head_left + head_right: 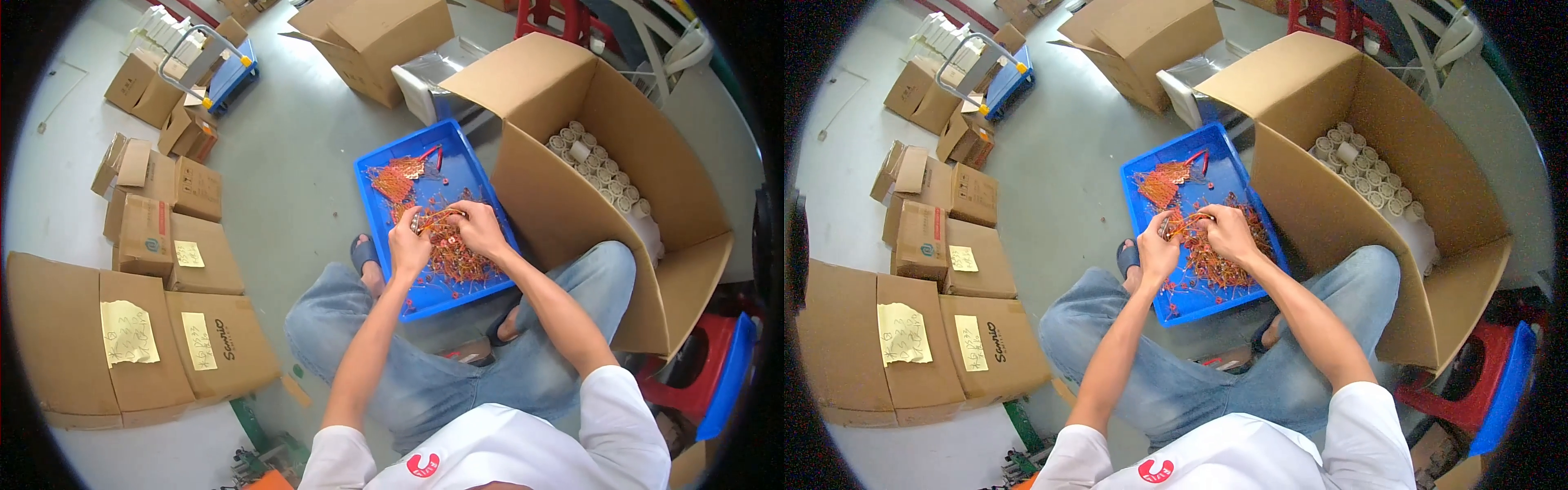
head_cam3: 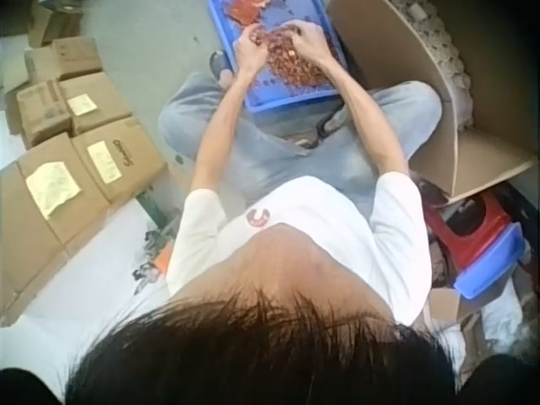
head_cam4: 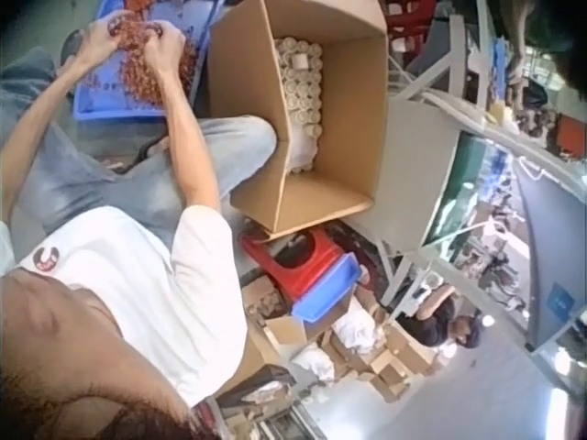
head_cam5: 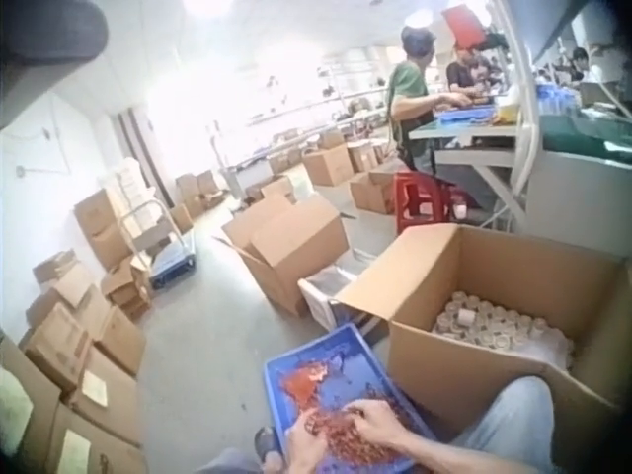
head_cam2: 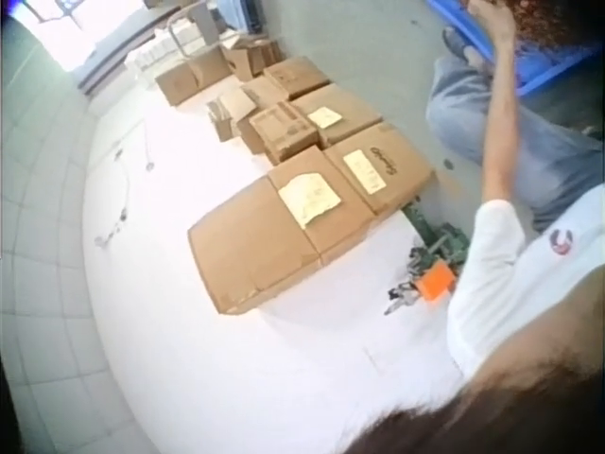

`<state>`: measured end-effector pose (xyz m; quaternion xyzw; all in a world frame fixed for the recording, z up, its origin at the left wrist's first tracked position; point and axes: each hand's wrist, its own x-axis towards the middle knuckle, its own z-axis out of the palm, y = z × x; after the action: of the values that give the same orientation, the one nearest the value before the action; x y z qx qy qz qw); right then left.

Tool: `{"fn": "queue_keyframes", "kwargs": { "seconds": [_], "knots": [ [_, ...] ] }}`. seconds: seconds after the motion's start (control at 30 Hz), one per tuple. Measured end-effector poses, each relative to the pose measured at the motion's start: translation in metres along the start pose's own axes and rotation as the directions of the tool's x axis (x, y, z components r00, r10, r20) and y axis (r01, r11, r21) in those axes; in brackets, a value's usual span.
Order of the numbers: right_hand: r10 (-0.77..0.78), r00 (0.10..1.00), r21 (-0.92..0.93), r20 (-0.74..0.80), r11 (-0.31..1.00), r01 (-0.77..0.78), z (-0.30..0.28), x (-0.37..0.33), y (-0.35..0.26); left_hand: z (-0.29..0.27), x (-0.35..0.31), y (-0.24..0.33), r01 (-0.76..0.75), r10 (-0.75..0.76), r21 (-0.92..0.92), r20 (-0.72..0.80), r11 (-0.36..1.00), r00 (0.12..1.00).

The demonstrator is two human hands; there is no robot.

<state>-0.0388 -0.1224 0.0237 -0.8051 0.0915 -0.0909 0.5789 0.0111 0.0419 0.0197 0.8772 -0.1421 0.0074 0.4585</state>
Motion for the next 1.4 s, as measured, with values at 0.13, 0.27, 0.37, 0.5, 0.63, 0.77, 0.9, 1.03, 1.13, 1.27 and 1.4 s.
{"fn": "queue_keyframes", "kwargs": {
  "seconds": [0.13, 0.27, 0.37, 0.5, 0.63, 0.77, 0.9, 1.03, 1.13, 1.27, 1.4],
  "knots": [
    [-0.136, 0.985, -0.245, -0.110, 0.964, 0.106, 0.003, 0.000, 0.014, 0.004, -0.002, 0.004, -0.015, 0.011, 0.087, 0.047, 0.996, 0.999],
    [-0.147, 0.977, -0.242, -0.152, 0.964, 0.107, 0.002, 0.001, 0.021, 0.003, -0.001, 0.010, 0.095, -0.093, -0.024, 0.097, 0.995, 0.991],
    [-0.505, 0.830, -0.397, -0.238, 0.830, 0.391, 0.005, 0.004, 0.016, 0.000, 0.000, 0.010, 0.030, -0.027, -0.037, 0.071, 0.999, 0.997],
    [-0.567, 0.802, -0.413, -0.187, 0.786, 0.460, 0.005, 0.002, 0.005, -0.004, 0.001, 0.009, 0.056, -0.041, -0.147, 0.104, 0.988, 0.994],
    [-0.062, 0.989, 0.061, 0.132, 0.997, 0.054, 0.001, 0.000, 0.005, -0.004, 0.003, 0.010, -0.035, 0.064, -0.220, 0.128, 0.975, 0.990],
    [-0.043, 0.985, 0.051, 0.170, 0.998, 0.035, -0.004, 0.003, 0.002, -0.005, 0.005, 0.011, 0.030, 0.033, -0.305, 0.199, 0.952, 0.979],
    [-0.059, 0.986, 0.001, 0.158, 0.998, 0.060, -0.003, 0.004, 0.000, -0.007, 0.004, 0.017, -0.047, 0.074, -0.213, 0.119, 0.976, 0.990],
    [-0.095, 0.995, -0.182, -0.018, 0.979, 0.090, 0.011, -0.008, 0.006, 0.005, -0.007, 0.023, -0.040, 0.047, -0.140, 0.047, 0.989, 0.998],
    [-0.069, 0.995, -0.153, -0.078, 0.987, 0.057, 0.017, -0.010, 0.012, 0.015, -0.009, 0.019, -0.075, 0.073, -0.118, -0.022, 0.990, 0.997],
    [-0.008, 0.995, -0.082, -0.096, 0.997, 0.000, 0.013, -0.007, 0.009, 0.009, -0.003, 0.031, 0.131, -0.125, -0.118, 0.054, 0.984, 0.991],
    [-0.029, 0.996, -0.136, -0.083, 0.991, 0.018, 0.007, 0.000, 0.009, 0.003, 0.005, 0.007, 0.113, -0.112, -0.008, 0.107, 0.994, 0.988]
  ]
}}
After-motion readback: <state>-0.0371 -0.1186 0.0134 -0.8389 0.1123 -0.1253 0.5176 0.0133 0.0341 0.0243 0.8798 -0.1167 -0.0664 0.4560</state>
